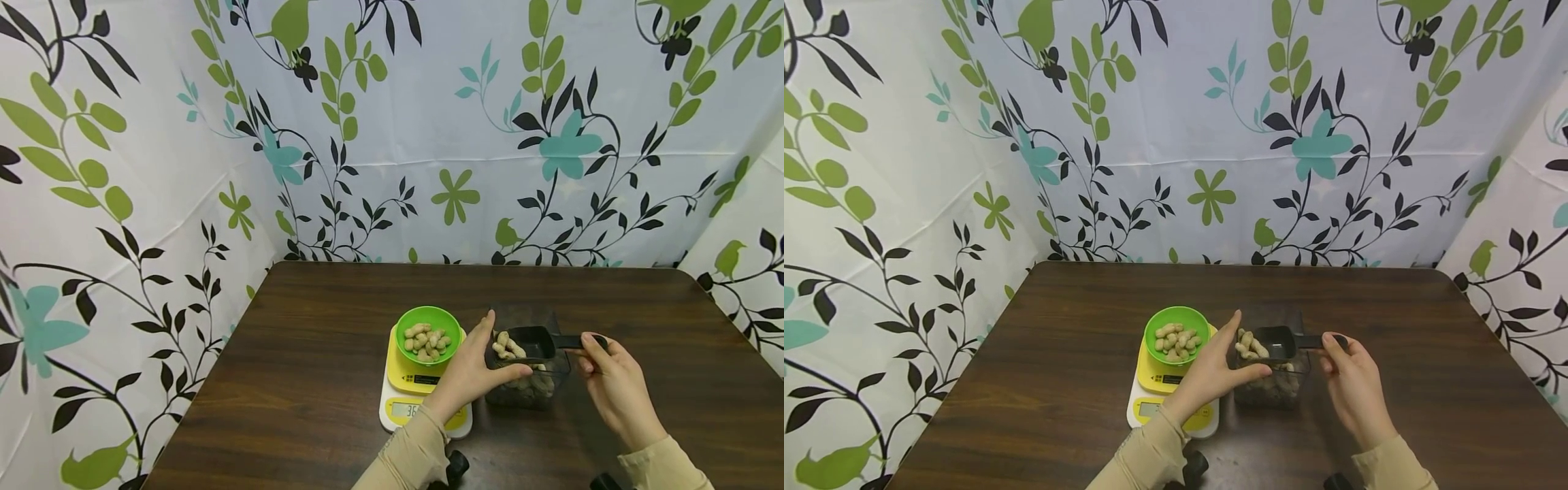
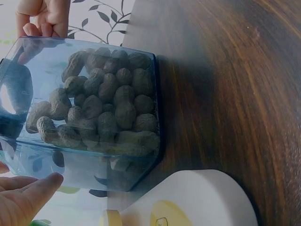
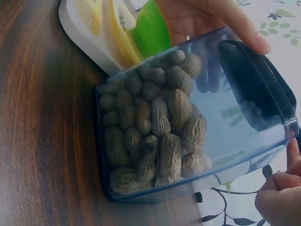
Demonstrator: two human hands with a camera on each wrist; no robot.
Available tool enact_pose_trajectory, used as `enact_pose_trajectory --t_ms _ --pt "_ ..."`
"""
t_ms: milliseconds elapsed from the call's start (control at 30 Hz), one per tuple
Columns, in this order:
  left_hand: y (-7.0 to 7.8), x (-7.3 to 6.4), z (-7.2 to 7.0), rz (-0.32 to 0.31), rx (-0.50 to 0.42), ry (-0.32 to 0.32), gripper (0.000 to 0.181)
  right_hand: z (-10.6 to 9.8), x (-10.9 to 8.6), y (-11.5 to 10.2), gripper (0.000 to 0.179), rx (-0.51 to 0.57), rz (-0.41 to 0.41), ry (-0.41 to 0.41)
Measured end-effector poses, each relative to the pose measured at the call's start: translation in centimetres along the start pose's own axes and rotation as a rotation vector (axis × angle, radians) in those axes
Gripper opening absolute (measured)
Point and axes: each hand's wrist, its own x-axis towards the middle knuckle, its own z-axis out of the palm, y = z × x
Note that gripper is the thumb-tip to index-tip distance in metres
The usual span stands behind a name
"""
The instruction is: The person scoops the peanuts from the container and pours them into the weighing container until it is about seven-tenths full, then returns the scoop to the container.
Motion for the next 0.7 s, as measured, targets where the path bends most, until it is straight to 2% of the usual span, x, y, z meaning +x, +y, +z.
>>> enact_pose_trajectory --t_ms 333,700 --pt "-0.01 0.01 -0.16 0.017 0.005 -0.001 0.092 -0.14 -0.11 -0.03 0.016 0.064 0.033 0.022" --pt "0.09 0.07 -0.04 0.007 0.015 0.009 0.092 -0.70 -0.29 0.16 0.016 0.100 0.047 0.034"
